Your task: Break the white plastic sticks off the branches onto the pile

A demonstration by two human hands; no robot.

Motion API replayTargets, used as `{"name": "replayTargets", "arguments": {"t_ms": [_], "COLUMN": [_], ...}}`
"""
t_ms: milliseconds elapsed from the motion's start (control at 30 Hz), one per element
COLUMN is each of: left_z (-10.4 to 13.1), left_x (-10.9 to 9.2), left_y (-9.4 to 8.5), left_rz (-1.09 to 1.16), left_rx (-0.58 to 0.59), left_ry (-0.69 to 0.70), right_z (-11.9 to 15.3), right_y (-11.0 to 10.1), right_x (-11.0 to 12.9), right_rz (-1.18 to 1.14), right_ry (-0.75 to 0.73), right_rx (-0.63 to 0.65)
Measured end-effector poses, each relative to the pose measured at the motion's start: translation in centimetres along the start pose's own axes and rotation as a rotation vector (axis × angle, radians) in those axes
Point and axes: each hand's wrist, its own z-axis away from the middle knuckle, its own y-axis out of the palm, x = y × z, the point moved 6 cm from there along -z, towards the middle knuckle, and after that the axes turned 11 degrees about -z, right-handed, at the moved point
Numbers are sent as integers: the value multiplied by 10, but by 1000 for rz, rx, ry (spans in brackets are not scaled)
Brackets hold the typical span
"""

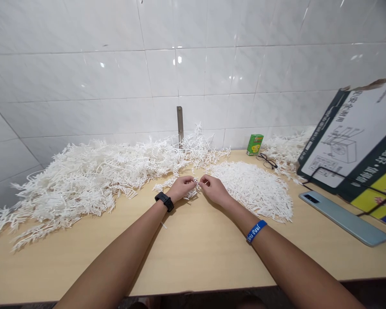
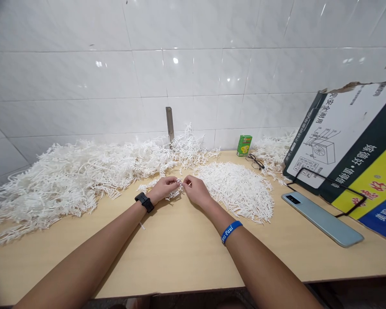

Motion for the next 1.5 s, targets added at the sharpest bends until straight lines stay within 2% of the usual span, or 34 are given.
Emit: {"name": "replayTargets", "arguments": {"t_ms": [333,567,633,800,833,900,1033,1100,1167,1333,1400,1500], "left_z": [-3,-4,-5,-7,-7,-7,-6,-4,-3,-2,-1,-2], "left_x": [5,9,13,30,32,34,26,21,16,6,5,6], "left_y": [0,0,-4,-29,-32,-34,-25,-20,-16,-9,-6,-2], "left_rz": [21,-21,-35,-44,-40,-32,-20,-16,-11,-2,-5,-6], "left_rx": [1,-75,-117,-324,-339,-328,-234,-192,-157,-70,-44,-11], "left_ry": [8,-18,-40,-136,-146,-148,-116,-99,-78,-15,-4,3], "right_z": [2,1,5,17,17,13,5,3,2,0,0,-1], "right_y": [2,2,5,24,23,12,-35,-49,-48,-4,5,6], "right_x": [5,12,16,30,30,24,5,1,1,10,9,5], "right_rz": [39,86,64,-64,-61,-37,91,133,109,43,53,90], "right_ry": [3,-68,-73,-134,-138,-114,-51,-40,-39,-68,-59,-24], "right_rx": [31,28,34,181,157,15,-398,-478,-419,-41,20,23]}}
